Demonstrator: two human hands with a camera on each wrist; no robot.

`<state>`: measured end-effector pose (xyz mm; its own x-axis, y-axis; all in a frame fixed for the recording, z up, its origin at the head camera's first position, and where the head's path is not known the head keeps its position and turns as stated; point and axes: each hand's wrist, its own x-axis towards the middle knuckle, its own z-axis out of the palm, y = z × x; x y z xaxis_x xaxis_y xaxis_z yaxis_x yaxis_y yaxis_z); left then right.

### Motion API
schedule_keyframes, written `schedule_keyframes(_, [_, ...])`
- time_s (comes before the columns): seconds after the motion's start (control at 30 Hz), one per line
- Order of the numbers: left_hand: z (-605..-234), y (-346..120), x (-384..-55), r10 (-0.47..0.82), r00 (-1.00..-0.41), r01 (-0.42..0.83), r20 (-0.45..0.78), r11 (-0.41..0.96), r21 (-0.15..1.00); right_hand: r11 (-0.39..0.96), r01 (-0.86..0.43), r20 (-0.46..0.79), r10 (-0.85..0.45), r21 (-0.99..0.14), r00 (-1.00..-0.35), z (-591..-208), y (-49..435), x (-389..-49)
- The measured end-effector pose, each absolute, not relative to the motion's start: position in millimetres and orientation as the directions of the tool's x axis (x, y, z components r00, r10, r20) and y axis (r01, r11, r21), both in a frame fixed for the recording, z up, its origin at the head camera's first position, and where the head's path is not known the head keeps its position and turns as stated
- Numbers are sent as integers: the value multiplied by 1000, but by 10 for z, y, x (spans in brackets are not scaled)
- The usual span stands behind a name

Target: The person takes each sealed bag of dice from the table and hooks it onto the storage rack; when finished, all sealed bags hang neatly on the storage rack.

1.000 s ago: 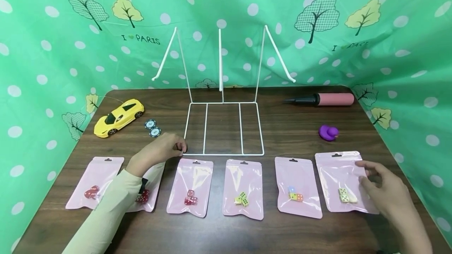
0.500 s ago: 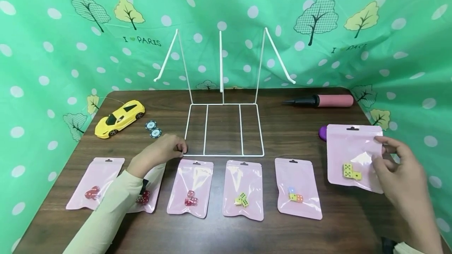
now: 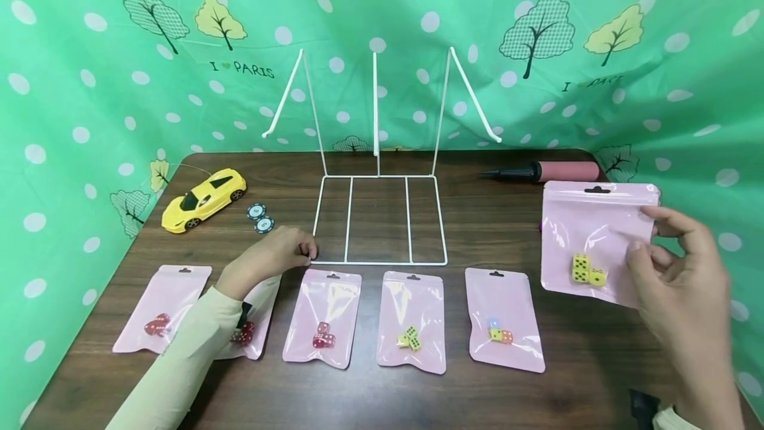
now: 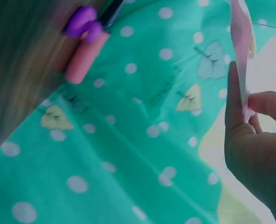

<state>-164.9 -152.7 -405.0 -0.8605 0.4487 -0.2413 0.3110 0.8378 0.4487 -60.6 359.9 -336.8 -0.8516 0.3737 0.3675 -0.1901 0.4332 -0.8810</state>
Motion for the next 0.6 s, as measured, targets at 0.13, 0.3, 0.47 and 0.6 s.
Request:
schedule_keyframes(0.13, [-4046,-1512,-1632,455,-859,318,-233,833,453,365,-249,389,388,-897,-836,-3289,3466,-612])
schedule_keyframes(0.3, [-4038,-1501,-1621,448,-864,316,-230,838,446,226,-362,423,360,-904,-832,-3207,3305,-600])
schedule_keyframes(0.47, [-4039,-1511,-1623,439,-867,308,-235,843,440,19,-485,466,315,-874,-827,-3113,3114,-594])
schedule_keyframes(0.6, [-4051,-1522,-1623,442,-867,312,-231,841,441,-112,-556,512,274,-823,-814,-3055,2971,-577])
